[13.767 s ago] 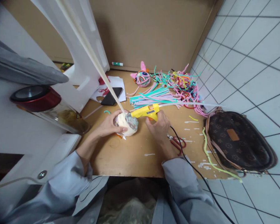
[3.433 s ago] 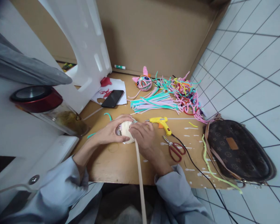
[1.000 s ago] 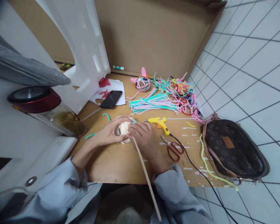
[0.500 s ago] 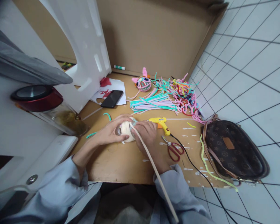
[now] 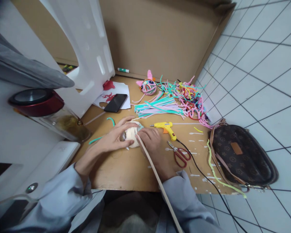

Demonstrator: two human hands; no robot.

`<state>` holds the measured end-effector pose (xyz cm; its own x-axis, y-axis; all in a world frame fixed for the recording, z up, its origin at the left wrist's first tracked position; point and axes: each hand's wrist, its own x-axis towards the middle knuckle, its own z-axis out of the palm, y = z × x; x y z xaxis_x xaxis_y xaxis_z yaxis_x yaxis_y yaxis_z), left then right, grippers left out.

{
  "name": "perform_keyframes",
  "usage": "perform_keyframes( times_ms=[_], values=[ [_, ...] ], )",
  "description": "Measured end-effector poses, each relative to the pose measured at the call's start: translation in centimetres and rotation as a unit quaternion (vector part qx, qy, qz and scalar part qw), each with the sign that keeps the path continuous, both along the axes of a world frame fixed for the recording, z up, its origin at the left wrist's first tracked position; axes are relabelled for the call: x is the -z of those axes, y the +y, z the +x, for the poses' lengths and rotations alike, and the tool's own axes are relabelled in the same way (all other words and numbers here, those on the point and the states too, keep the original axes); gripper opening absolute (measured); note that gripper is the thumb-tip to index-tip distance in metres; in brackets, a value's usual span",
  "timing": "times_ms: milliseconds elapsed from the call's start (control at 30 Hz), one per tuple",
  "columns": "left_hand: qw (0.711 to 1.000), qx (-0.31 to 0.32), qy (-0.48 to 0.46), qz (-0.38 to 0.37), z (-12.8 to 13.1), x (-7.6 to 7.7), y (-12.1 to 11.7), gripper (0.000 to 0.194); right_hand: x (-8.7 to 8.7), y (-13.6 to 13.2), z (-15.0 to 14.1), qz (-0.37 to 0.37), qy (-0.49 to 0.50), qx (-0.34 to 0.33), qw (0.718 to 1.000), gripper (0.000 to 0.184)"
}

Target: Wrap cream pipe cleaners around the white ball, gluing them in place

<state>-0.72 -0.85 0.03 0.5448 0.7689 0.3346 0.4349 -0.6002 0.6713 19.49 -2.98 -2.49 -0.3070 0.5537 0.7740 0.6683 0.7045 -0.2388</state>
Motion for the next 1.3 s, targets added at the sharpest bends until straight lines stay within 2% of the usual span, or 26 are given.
perform_keyframes(
  times_ms=[133, 300, 433, 500, 600, 667, 733, 833, 900, 967, 1033, 1133, 1233, 1300],
  values=[
    [1.0, 0.005, 0.006, 0.002, -0.1, -0.3, -0.2, 0.051, 0.0, -0.1, 0.3, -0.012, -0.005, -0.023, 1.0, 0.016],
    [1.0, 0.012, 0.009, 0.005, 0.2, -0.5, -0.5, 0.055, 0.0, -0.1, 0.2, 0.0, 0.002, -0.012, 1.0, 0.016],
    [1.0, 0.002, 0.012, 0.02, 0.5, 0.1, -0.4, 0.084, -0.4, 0.0, 0.0, 0.02, 0.012, -0.026, 0.999, 0.013],
    [0.999, 0.004, 0.023, 0.034, 0.6, 0.5, -0.2, 0.09, -0.6, -0.1, 0.0, 0.021, 0.011, -0.032, 0.999, 0.011],
    [0.999, 0.0, 0.024, 0.049, 0.7, 1.1, -0.1, 0.088, -0.8, -0.2, 0.0, 0.019, 0.009, -0.026, 0.999, 0.012],
    [0.998, -0.005, 0.018, 0.057, 0.8, 1.3, -0.1, 0.079, -0.7, -0.2, 0.0, 0.004, 0.003, -0.028, 1.0, 0.012],
    [0.998, -0.01, -0.003, 0.066, 0.9, 1.4, 0.0, 0.07, -0.7, -0.2, -0.1, -0.009, -0.005, -0.033, 0.999, 0.013],
    [0.997, -0.029, -0.042, 0.056, 1.0, 1.6, 0.3, 0.068, -0.7, 0.0, 0.1, -0.002, -0.02, -0.034, 0.999, 0.013],
    [0.996, -0.051, -0.065, 0.017, 1.0, 1.6, 0.5, 0.068, -0.7, 0.5, 0.7, 0.006, -0.023, -0.004, 1.0, 0.012],
    [0.991, -0.087, -0.087, -0.053, 0.8, 1.5, 0.7, 0.071, -0.7, 1.2, 1.7, 0.005, -0.009, 0.075, 0.997, 0.013],
    [0.978, -0.11, -0.103, -0.142, 0.6, 1.2, 0.9, 0.077, -0.7, 2.0, 2.9, -0.035, -0.008, 0.201, 0.979, 0.019],
    [0.959, -0.109, -0.129, -0.229, 0.4, 0.8, 1.0, 0.081, -0.9, 2.7, 4.5, -0.181, -0.111, 0.364, 0.907, 0.035],
    [0.948, -0.108, -0.15, -0.259, 0.3, 0.5, 1.1, 0.083, -1.1, 2.9, 5.0, -0.304, -0.199, 0.418, 0.832, 0.052],
    [0.942, -0.109, -0.16, -0.275, 0.3, 0.4, 1.1, 0.085, -1.1, 2.8, 5.0, -0.342, -0.212, 0.432, 0.807, 0.058]
  ],
)
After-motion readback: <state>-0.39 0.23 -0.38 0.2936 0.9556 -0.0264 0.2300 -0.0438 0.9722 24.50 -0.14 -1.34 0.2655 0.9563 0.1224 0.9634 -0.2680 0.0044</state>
